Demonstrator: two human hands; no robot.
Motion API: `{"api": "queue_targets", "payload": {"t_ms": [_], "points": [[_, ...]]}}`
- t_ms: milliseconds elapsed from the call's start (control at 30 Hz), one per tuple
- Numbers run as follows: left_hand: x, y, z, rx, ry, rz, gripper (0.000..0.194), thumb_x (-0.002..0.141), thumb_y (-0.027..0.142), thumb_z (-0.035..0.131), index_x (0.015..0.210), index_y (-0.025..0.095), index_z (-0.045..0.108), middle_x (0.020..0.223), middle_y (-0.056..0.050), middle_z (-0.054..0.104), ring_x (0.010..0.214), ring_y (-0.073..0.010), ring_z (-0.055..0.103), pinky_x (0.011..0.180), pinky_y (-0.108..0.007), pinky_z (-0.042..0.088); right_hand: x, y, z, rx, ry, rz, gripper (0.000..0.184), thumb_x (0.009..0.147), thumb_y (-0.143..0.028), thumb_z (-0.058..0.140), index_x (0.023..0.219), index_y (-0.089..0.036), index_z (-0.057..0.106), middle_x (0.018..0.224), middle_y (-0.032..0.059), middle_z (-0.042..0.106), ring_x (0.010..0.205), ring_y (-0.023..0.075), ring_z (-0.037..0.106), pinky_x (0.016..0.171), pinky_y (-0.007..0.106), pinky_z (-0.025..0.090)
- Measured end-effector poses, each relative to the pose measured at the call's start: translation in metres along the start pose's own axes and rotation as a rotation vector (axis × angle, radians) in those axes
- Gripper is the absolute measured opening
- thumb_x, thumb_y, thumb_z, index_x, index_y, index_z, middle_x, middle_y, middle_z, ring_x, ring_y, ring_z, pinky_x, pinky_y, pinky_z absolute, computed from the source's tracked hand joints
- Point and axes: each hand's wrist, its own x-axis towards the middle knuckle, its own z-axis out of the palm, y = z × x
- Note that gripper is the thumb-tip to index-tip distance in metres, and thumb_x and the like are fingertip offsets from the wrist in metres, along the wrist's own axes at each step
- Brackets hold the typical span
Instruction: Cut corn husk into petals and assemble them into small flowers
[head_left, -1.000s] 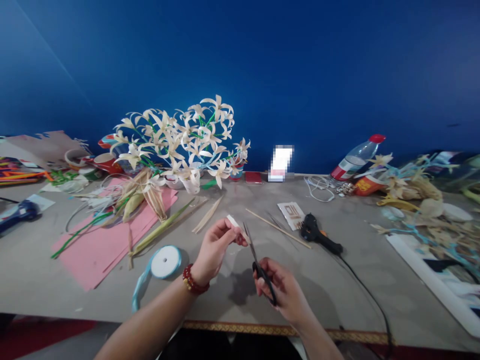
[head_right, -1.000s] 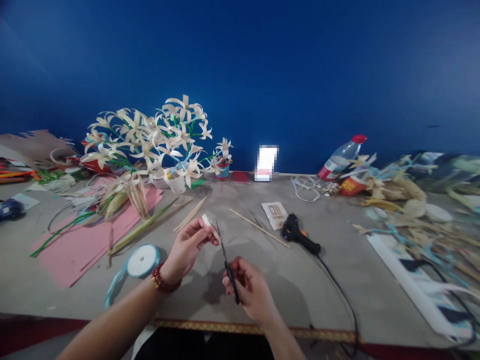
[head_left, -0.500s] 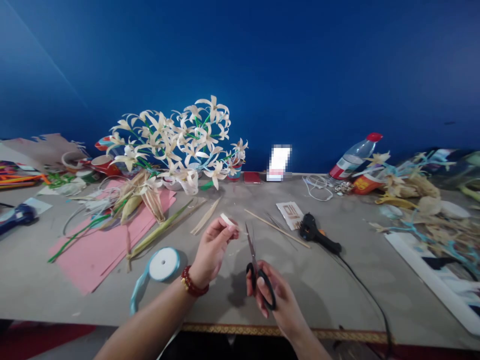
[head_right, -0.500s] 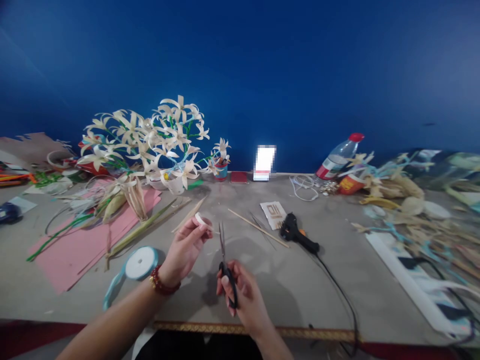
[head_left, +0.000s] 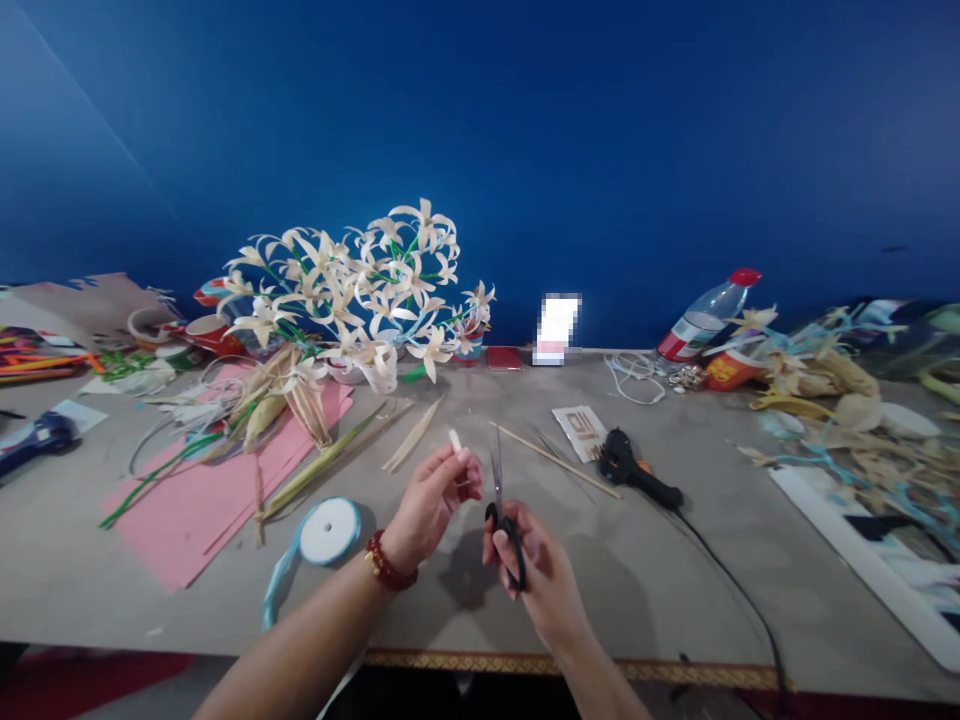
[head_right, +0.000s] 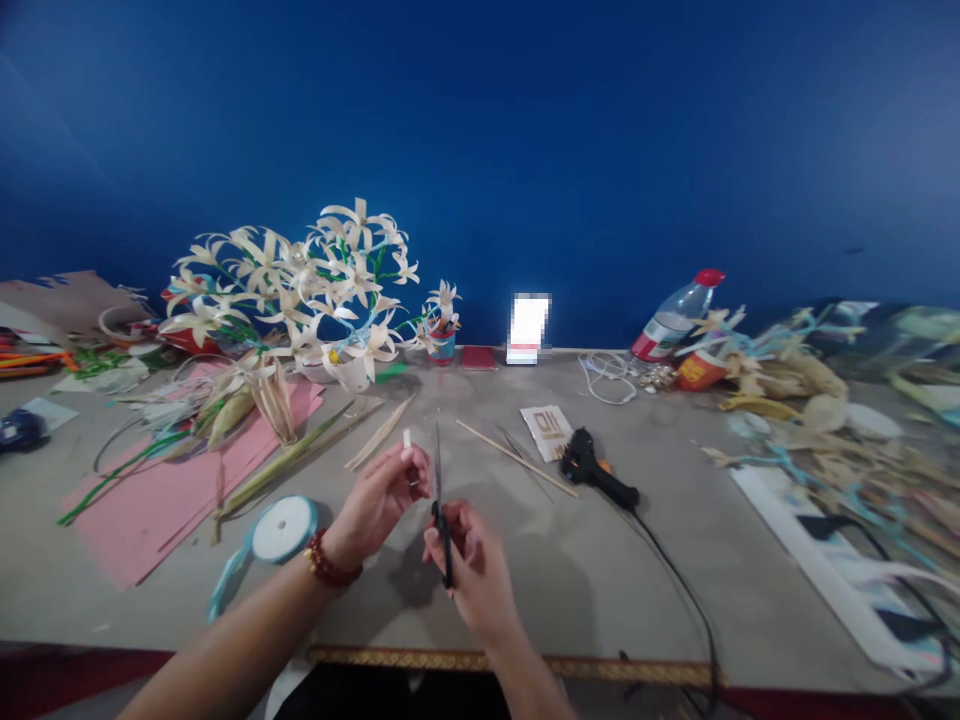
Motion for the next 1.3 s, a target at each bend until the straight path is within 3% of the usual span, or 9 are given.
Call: {"api": "queue_targets", "payload": {"t_ms": [167,267,433,533,633,767,867,1067,1300], "points": [[0.006,0.007,-0.007,0.318,0.219,0.215,0.036,0.081,0.044,0.069,0.064,0.016,0.053,0.058,0.004,0.047,0.054,-0.0081,0.041,0.054,-0.020,0.035,0.001,-0.005,-0.007,-0.024,0.035,-0.009,0.045,0.079,-0.060,0.067,0.084,-0.017,0.056,0.063,-0.0018,0.056,0.042,0.0049,0.036,0.035,0.017,0.026],[0.008,0.014,-0.011,0.385,0.240,0.281,0.038,0.083,0.047,0.065,0.063,0.016,0.054,0.057,0.003,0.048,0.052,-0.0086,0.041,0.052,-0.021,0.034,0.003,-0.004,-0.016,-0.046,0.080,-0.024,0.044,0.079,-0.059,0.067,0.083,-0.017,0.056,0.062,-0.0015,0.057,0.042,0.0049,0.037,0.035,0.016,0.026],[0.001,0.014,-0.010,0.593,-0.051,0.262,0.038,0.088,0.046,0.058,0.063,0.016,0.057,0.059,0.001,0.050,0.056,-0.0114,0.044,0.056,-0.024,0.036,0.013,-0.011,-0.024,-0.092,0.131,-0.087,0.036,0.080,-0.048,0.070,0.092,-0.017,0.058,0.075,0.0023,0.064,0.047,0.0067,0.043,0.038,0.017,0.033],[-0.004,0.012,-0.007,0.740,-0.285,0.235,0.042,0.092,0.042,0.052,0.059,0.016,0.056,0.061,-0.001,0.050,0.062,-0.0132,0.046,0.063,-0.026,0.038,0.020,-0.026,-0.024,-0.151,0.158,-0.254,0.030,0.079,-0.037,0.073,0.098,-0.020,0.058,0.092,0.0046,0.066,0.061,0.0105,0.053,0.049,0.020,0.044],[-0.006,0.013,-0.005,0.747,-0.434,0.150,0.044,0.093,0.041,0.050,0.057,0.016,0.055,0.062,-0.002,0.051,0.062,-0.0141,0.048,0.065,-0.026,0.039,0.023,-0.042,-0.023,-0.254,0.162,-0.403,0.030,0.078,-0.027,0.072,0.103,-0.022,0.057,0.097,0.0034,0.065,0.062,0.0101,0.052,0.057,0.022,0.046],[-0.004,0.014,-0.005,0.755,-0.543,0.019,0.040,0.090,0.042,0.051,0.061,0.016,0.058,0.060,-0.002,0.053,0.059,-0.0141,0.048,0.060,-0.026,0.038,0.029,-0.050,-0.031,-0.408,-0.077,-0.412,0.040,0.078,-0.019,0.069,0.115,-0.022,0.055,0.071,-0.0032,0.057,0.054,0.0100,0.046,0.054,0.022,0.042],[-0.003,0.016,-0.004,0.777,-0.577,0.031,0.037,0.089,0.039,0.053,0.058,0.017,0.056,0.059,-0.001,0.050,0.059,-0.0140,0.046,0.062,-0.027,0.038,0.035,-0.047,-0.039,-0.478,-0.187,-0.325,0.040,0.075,-0.016,0.070,0.111,-0.021,0.055,0.066,-0.0054,0.053,0.054,0.0098,0.047,0.054,0.022,0.041],[-0.001,0.016,-0.007,0.669,-0.473,0.075,0.043,0.087,0.041,0.057,0.052,0.017,0.050,0.058,-0.001,0.046,0.059,-0.0136,0.044,0.060,-0.026,0.037,0.037,-0.038,-0.037,-0.279,-0.150,-0.111,0.031,0.071,-0.022,0.074,0.094,-0.020,0.054,0.079,-0.0031,0.059,0.052,0.0058,0.045,0.048,0.017,0.038],[-0.006,-0.006,-0.001,0.242,-0.172,0.142,0.019,0.080,0.032,0.072,0.084,0.017,0.061,0.080,-0.002,0.058,0.072,-0.0132,0.055,0.069,-0.025,0.045,0.037,-0.026,-0.015,-0.102,0.053,-0.084,0.036,0.065,-0.029,0.081,0.084,-0.020,0.052,0.070,-0.0055,0.058,0.042,0.0042,0.041,0.034,0.015,0.031]]}}
